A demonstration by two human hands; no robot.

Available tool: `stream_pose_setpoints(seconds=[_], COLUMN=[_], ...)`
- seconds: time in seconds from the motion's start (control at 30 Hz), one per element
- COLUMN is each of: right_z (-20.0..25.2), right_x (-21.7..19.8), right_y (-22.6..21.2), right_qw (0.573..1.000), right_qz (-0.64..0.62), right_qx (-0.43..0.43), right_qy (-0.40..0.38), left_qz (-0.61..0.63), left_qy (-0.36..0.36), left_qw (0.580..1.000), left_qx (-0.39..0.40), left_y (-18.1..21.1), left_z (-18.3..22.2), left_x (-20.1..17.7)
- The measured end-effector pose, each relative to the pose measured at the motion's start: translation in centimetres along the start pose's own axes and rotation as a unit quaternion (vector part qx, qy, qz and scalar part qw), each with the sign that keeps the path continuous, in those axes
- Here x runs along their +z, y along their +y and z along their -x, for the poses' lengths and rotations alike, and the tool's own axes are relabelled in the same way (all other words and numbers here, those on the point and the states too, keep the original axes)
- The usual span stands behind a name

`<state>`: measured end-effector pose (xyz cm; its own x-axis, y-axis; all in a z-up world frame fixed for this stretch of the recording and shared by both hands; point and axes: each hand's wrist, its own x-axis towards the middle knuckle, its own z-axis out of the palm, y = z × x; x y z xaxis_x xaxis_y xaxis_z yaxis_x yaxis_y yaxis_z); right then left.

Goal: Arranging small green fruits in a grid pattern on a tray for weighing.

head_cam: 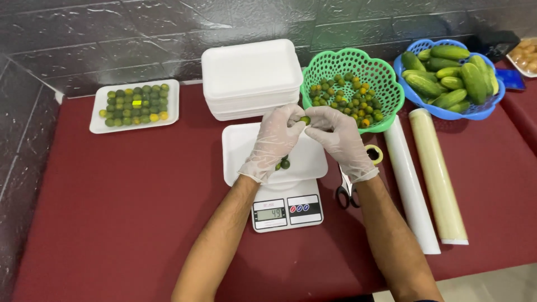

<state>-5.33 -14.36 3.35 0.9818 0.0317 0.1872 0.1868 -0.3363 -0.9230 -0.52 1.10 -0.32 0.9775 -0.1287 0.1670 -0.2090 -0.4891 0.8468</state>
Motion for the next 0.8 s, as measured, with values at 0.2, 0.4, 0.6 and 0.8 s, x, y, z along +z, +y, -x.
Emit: stream_pose_setpoints(seconds=[0.2,0.4,0.6,0.8], right_z=[0.1,-0.8,-1.1,-1.4], right_x=[2.0,2.9,3.5,3.5], right_y=[1.5,3.7,4.0,5.2], right_qw=[0.997,0.986,0.983,0.986], right_qz=[0.042,0.138,0.156,0.145], right_qx=[-0.066,-0.094,-0.095,-0.076], right_qy=[0.018,-0.008,-0.031,-0.042], left_qz=[-0.031,-0.118,-0.188,-0.208], left_qy=[-0.017,-0.022,0.005,0.035], left_qw=[0.999,0.993,0.979,0.971], left_qx=[-0.017,0.015,0.079,0.11], left_y=[-0.3,-2.0,-5.6,-7.9], left_z=[1.4,2.1,0.9,0.1], left_x=[-1.9,-2.2,-0.6,0.9])
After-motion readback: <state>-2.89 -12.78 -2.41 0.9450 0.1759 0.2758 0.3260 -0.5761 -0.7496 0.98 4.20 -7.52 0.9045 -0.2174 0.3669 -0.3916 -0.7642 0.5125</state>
